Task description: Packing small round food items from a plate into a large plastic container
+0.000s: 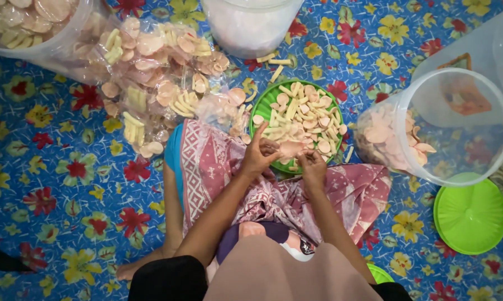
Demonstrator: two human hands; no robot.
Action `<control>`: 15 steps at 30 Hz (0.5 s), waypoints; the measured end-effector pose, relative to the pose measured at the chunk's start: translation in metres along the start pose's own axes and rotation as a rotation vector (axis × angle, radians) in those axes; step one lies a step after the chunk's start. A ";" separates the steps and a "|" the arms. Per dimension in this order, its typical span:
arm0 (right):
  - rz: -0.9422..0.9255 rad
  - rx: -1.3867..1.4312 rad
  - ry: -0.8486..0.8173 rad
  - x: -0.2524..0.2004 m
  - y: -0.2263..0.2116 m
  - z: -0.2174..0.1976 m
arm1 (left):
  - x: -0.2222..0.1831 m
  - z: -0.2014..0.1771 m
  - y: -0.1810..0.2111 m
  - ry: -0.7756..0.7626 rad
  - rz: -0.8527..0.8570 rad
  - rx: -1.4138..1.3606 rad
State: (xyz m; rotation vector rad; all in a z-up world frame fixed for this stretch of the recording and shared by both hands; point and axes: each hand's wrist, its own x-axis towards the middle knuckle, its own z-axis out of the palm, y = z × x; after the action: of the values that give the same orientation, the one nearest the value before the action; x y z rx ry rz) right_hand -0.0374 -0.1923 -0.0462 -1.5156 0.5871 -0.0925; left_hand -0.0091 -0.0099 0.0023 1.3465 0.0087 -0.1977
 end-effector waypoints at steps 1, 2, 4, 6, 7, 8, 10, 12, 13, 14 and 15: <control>-0.002 0.001 0.003 -0.002 -0.002 0.001 | 0.000 -0.001 -0.004 -0.003 0.002 0.000; -0.010 0.010 -0.001 -0.005 -0.004 0.002 | 0.001 -0.002 -0.008 -0.027 -0.023 -0.013; -0.021 0.020 -0.003 -0.010 -0.008 0.003 | 0.003 -0.003 -0.023 -0.052 -0.044 -0.027; -0.006 0.010 -0.010 -0.014 -0.013 0.004 | 0.009 -0.005 -0.045 -0.073 -0.077 -0.018; -0.009 0.011 -0.009 -0.014 -0.011 0.004 | 0.007 -0.005 -0.043 -0.076 -0.074 -0.019; -0.005 0.030 -0.008 -0.014 -0.009 0.004 | 0.006 -0.004 -0.040 -0.084 -0.096 -0.028; -0.002 0.048 -0.009 -0.014 -0.009 0.003 | 0.004 -0.003 -0.043 -0.093 -0.116 -0.039; -0.099 -0.016 -0.019 -0.014 -0.014 0.004 | 0.005 -0.002 -0.054 -0.116 -0.145 -0.103; -0.101 -0.016 -0.020 -0.017 -0.020 0.001 | 0.001 -0.002 -0.043 -0.116 -0.143 -0.103; -0.135 -0.041 -0.036 -0.020 -0.026 -0.001 | -0.003 -0.001 -0.032 -0.124 -0.110 -0.090; -0.170 -0.066 -0.053 -0.023 -0.032 -0.003 | -0.007 -0.001 -0.021 -0.131 -0.076 -0.077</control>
State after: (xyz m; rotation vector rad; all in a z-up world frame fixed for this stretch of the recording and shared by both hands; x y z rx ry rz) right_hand -0.0484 -0.1879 -0.0090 -1.6256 0.4217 -0.1639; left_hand -0.0190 -0.0122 -0.0175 1.2550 -0.0423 -0.3466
